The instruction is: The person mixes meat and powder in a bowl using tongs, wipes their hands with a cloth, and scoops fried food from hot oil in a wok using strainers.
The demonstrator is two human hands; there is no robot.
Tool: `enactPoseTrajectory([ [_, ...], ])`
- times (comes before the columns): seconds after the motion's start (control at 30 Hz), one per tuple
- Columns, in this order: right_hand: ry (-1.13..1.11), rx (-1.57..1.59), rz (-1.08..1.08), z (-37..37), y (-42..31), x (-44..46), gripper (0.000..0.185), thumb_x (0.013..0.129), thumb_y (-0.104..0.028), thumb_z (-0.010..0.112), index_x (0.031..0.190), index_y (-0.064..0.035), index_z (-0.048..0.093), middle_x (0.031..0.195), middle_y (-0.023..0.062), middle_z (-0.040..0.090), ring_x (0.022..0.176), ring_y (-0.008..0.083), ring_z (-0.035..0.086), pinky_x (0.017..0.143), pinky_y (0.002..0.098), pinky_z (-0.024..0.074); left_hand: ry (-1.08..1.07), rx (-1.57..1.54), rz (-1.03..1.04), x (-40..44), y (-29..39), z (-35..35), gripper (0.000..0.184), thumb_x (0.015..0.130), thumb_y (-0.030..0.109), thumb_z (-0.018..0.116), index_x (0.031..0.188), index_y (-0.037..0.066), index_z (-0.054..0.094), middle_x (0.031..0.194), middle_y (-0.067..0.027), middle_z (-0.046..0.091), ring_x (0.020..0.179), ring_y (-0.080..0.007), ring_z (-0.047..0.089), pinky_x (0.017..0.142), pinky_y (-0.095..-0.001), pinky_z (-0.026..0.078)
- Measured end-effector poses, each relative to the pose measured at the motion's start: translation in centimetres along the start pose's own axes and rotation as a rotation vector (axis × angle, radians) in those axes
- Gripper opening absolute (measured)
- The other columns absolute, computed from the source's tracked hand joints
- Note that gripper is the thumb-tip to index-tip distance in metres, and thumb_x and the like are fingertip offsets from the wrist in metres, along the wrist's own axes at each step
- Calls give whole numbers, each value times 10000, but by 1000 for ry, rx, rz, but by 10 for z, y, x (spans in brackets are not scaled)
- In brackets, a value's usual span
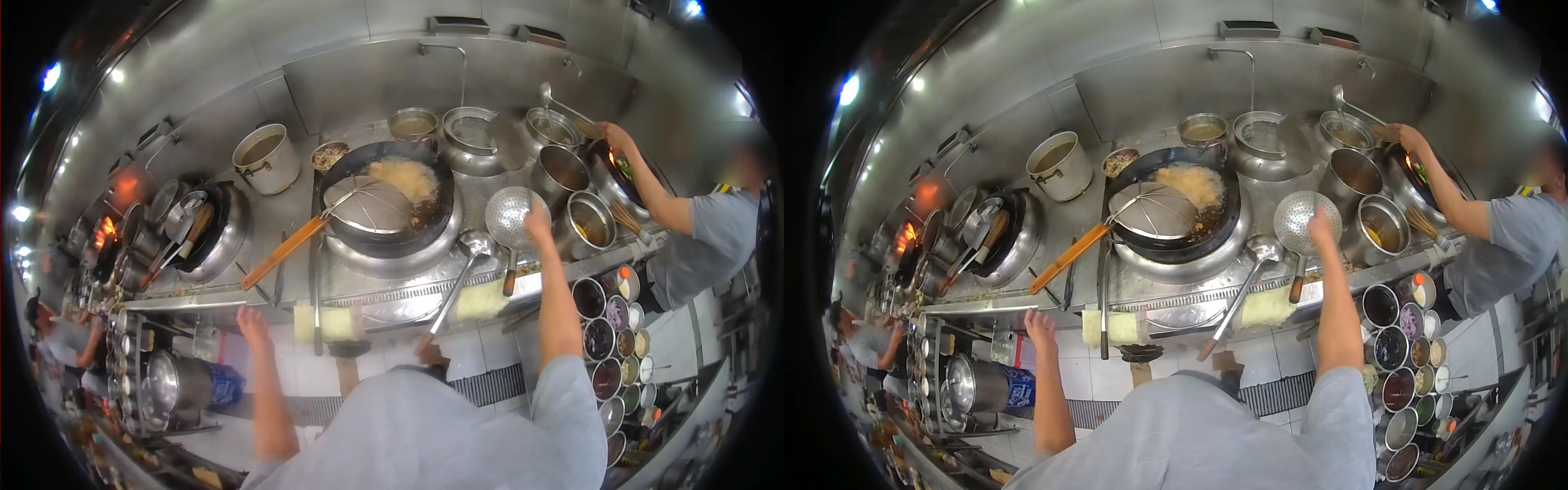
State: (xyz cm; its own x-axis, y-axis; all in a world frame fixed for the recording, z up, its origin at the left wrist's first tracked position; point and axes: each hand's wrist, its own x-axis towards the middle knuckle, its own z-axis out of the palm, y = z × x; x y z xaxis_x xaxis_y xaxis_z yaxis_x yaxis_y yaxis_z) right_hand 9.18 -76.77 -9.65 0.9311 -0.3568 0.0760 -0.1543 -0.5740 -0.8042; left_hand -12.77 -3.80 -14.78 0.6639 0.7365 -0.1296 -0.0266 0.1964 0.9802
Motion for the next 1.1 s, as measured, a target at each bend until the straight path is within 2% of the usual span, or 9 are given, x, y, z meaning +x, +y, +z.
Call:
enactPoseTrajectory([
  [0.03,-2,-341,-75,20,7,5,379,840,-75,445,1216,-59,479,857,262,641,750,415,641,598,499,512,-7,-6,-6,25,1,4,466,935,274,500,1368,145,388,1385,-108,417,1173,-274,478,902,-474,456],
  [0.1,-6,-409,-135,45,-4,-12,408,830,-56,436,1236,-57,476,914,295,631,828,462,617,691,524,493,170,-320,-275,64,2,13,506,940,352,484,1391,163,356,1428,-128,372,1271,-350,401,1012,-561,355],
  [0.23,166,-305,-83,47,-76,-81,452,818,-17,422,1263,-59,484,993,332,616,946,514,574,866,538,437,-40,-550,-512,93,18,26,537,962,479,410,1403,181,345,1458,-143,349,1274,-355,427,1007,-517,399],
  [0.27,164,-219,-49,46,-70,-85,441,856,-36,436,1295,-76,445,896,245,652,741,404,640,653,493,505,-232,-487,-489,110,9,23,540,965,490,394,1396,168,358,1423,-146,389,1265,-356,435,995,-511,410],
  [0.3,168,-230,-52,42,-83,-93,441,856,-36,436,1295,-76,445,896,245,652,741,404,640,653,493,505,-422,-425,-463,117,8,23,545,968,502,378,1390,156,371,1388,-148,430,1256,-358,442,982,-504,422],
  [0.4,-150,618,235,23,-124,-143,333,930,-103,457,1254,-114,382,707,6,457,432,63,334,339,232,257,-483,-293,-344,109,30,28,524,966,483,419,1354,129,413,1261,-130,545,1093,-318,582,854,-418,515],
  [0.6,-224,809,372,50,-180,-186,556,915,-34,418,1424,-140,221,700,23,458,454,79,357,372,244,300,-684,68,-103,109,69,28,391,966,189,531,1336,110,431,1007,-90,625,649,-162,643,549,-211,513],
  [0.9,-128,662,449,138,-201,-203,695,850,-25,426,1467,-224,176,824,65,474,506,140,380,397,290,315,-637,28,30,108,120,30,374,968,142,505,1333,99,439,925,-88,623,644,-139,626,557,-230,508],
  [1.1,72,964,562,220,-286,-259,413,846,7,401,1234,-122,343,874,80,437,573,171,405,457,298,361,-656,55,104,109,141,32,366,967,138,493,1328,96,445,913,-91,627,637,-140,622,557,-233,507],
])
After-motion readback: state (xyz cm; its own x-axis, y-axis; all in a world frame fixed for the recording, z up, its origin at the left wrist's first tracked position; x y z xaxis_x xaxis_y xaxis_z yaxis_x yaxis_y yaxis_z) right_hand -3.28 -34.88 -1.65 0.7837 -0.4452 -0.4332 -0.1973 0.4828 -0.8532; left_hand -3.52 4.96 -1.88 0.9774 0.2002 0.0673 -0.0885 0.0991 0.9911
